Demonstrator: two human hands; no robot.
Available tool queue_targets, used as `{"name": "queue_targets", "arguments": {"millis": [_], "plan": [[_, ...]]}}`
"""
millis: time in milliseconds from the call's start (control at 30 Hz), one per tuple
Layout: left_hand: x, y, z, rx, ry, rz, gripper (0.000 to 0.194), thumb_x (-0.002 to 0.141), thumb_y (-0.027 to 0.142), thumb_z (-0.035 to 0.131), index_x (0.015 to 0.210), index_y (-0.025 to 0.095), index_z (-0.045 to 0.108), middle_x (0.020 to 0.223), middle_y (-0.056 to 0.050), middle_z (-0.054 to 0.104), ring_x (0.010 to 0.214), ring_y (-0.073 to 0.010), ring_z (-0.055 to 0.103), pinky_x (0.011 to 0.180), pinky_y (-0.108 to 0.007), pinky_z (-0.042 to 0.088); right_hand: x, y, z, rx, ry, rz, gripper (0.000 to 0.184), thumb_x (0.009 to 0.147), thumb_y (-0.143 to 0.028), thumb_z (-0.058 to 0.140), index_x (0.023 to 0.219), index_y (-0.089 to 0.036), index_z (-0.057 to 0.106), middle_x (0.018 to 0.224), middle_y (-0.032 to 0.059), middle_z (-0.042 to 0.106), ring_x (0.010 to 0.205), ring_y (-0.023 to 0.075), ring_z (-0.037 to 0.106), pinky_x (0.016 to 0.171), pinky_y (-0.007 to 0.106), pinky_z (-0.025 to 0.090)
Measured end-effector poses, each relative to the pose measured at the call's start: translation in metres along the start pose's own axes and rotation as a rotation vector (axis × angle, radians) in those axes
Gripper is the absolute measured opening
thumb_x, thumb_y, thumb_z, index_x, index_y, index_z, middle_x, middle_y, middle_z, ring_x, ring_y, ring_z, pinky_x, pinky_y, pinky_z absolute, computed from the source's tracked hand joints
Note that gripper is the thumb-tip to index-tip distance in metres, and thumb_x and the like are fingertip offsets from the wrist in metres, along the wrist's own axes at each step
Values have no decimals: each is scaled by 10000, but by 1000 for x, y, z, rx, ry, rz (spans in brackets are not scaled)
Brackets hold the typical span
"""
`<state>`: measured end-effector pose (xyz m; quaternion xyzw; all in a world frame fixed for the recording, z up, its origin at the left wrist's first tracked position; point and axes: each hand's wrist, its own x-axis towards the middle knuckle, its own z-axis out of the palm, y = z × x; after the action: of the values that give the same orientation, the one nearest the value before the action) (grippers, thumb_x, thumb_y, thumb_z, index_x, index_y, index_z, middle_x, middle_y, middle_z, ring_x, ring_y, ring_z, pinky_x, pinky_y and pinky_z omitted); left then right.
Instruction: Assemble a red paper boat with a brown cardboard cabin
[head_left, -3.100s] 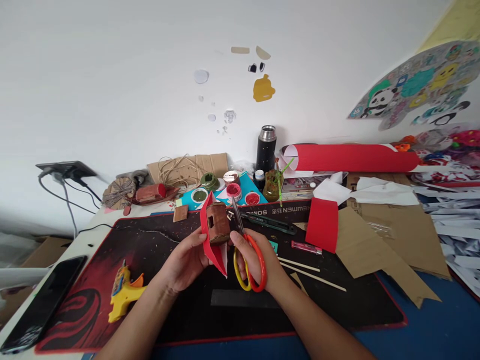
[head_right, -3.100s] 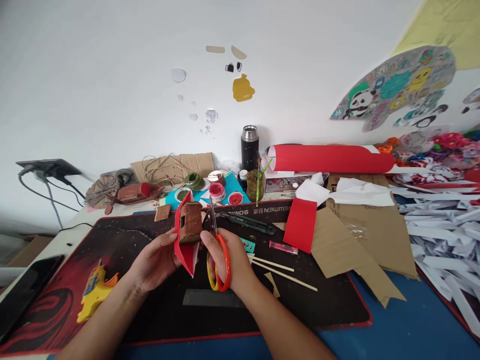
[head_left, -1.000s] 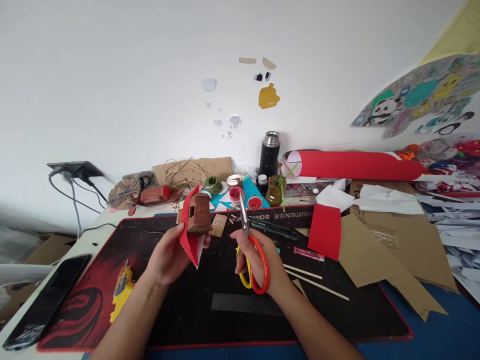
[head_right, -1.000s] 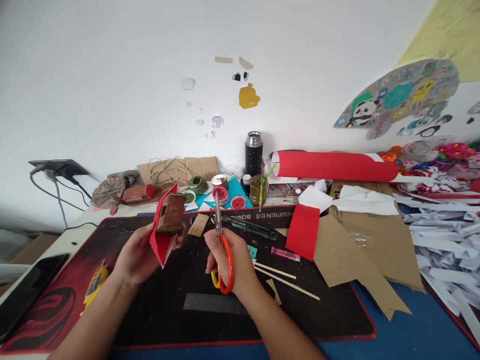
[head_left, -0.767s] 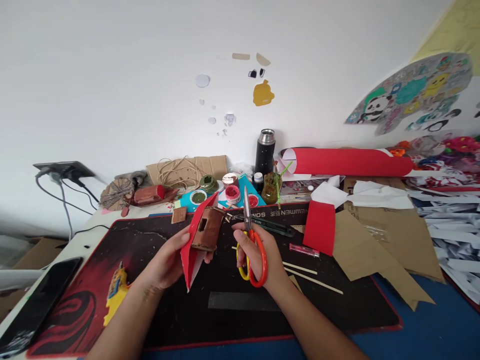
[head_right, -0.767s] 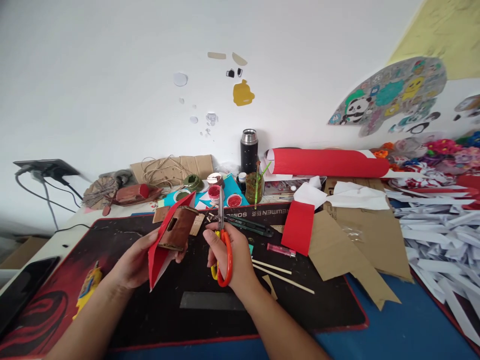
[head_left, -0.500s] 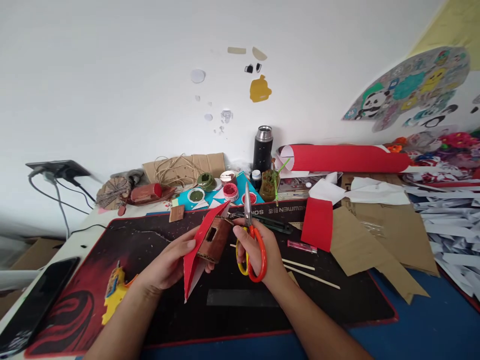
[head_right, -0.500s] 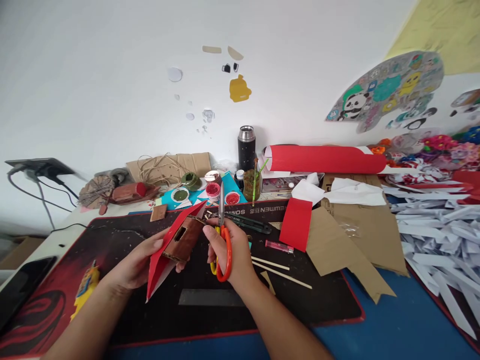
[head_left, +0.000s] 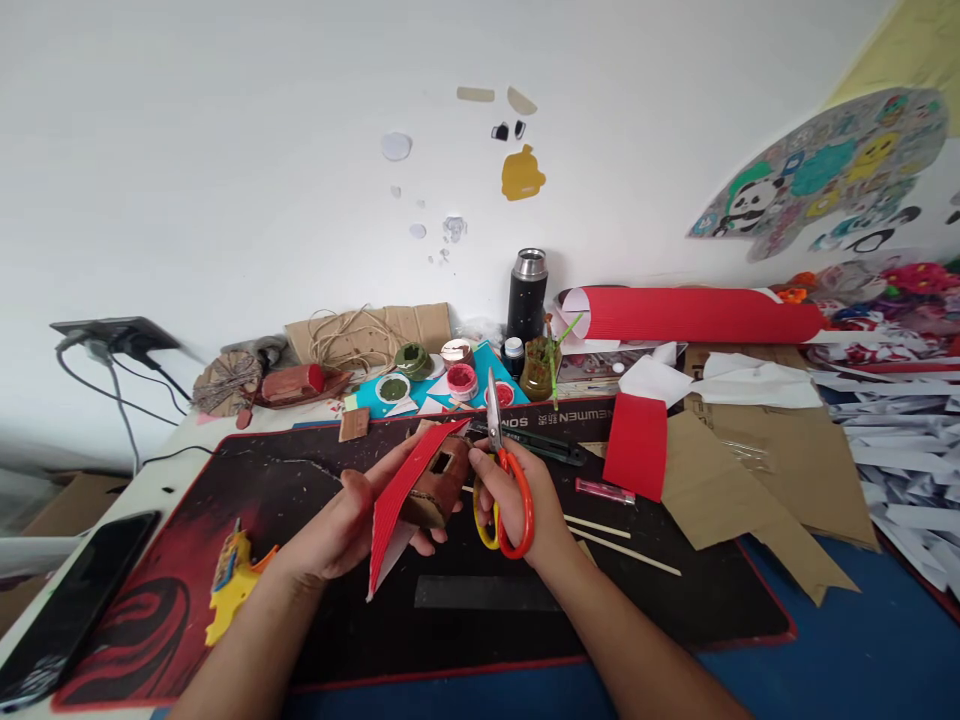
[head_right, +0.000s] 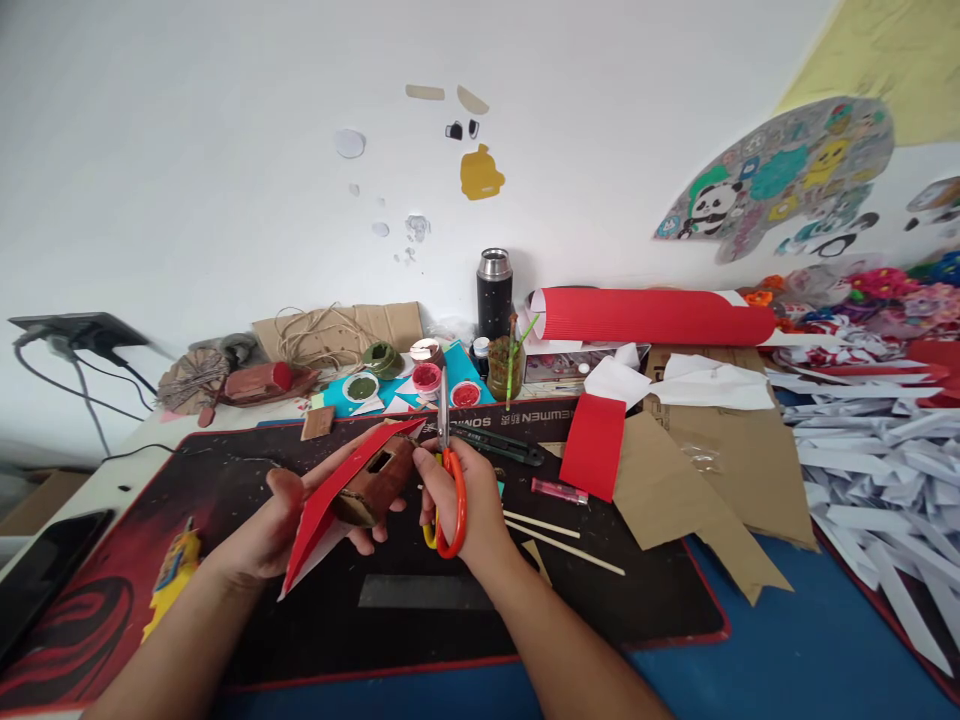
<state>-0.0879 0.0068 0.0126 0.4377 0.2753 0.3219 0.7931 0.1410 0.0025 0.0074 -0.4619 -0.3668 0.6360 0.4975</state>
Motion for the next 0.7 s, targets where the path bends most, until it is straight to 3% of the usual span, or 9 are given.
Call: {"name": "queue_targets", "arguments": {"millis": [100,167,300,400,467,600,700], "plan": [[-2,1,2,-3,-31,13,1195,805,913,633,1768,317,251,1354,-252,755,1048,-369,809,824,-448,668,1,1,0,35,2,21,501,839,-664,801,973,-215,626,464,-98,518,360,129,516,382,216,424],[-4,0,1,-7,-58,24,1216,785,867,730,1765,317,266,1390,-254,734,1090,-377,794,840,-458,669,1,1,0,60,-6,19,499,847,-665,795,960,-212,620,467,-96,522,358,122,509,384,214,420],[-6,1,-1,-10,-68,-20,1301,661,606,1011,1740,389,318,1416,-205,724,1142,-389,784,890,-469,667,1,0,-1,109,-33,4,501,860,-670,789,928,-204,619,477,-92,526,360,106,489,393,211,413],[-3,4,0,44,6,-30,1196,718,363,1034,1716,411,377,1332,-165,772,1101,-370,804,907,-462,664,1,1,-2,122,-43,8,511,863,-683,787,924,-205,616,475,-94,521,356,103,480,389,209,398],[0,7,5,116,72,-9,1047,794,282,980,1694,361,449,1246,-158,807,1043,-344,813,907,-441,658,2,2,-2,114,-46,11,519,860,-690,789,929,-207,611,469,-97,515,351,105,478,385,208,391],[7,11,15,260,208,118,844,812,335,954,1584,247,626,1107,-147,836,892,-308,795,853,-411,648,1,3,-1,107,-54,24,517,861,-688,788,924,-210,601,470,-95,519,354,107,487,391,209,398],[7,13,19,375,339,206,805,748,344,990,1500,277,710,1298,-146,806,1076,-361,778,953,-428,633,0,3,0,107,-50,37,515,852,-685,789,927,-210,606,461,-98,513,346,107,476,383,207,379]]}}
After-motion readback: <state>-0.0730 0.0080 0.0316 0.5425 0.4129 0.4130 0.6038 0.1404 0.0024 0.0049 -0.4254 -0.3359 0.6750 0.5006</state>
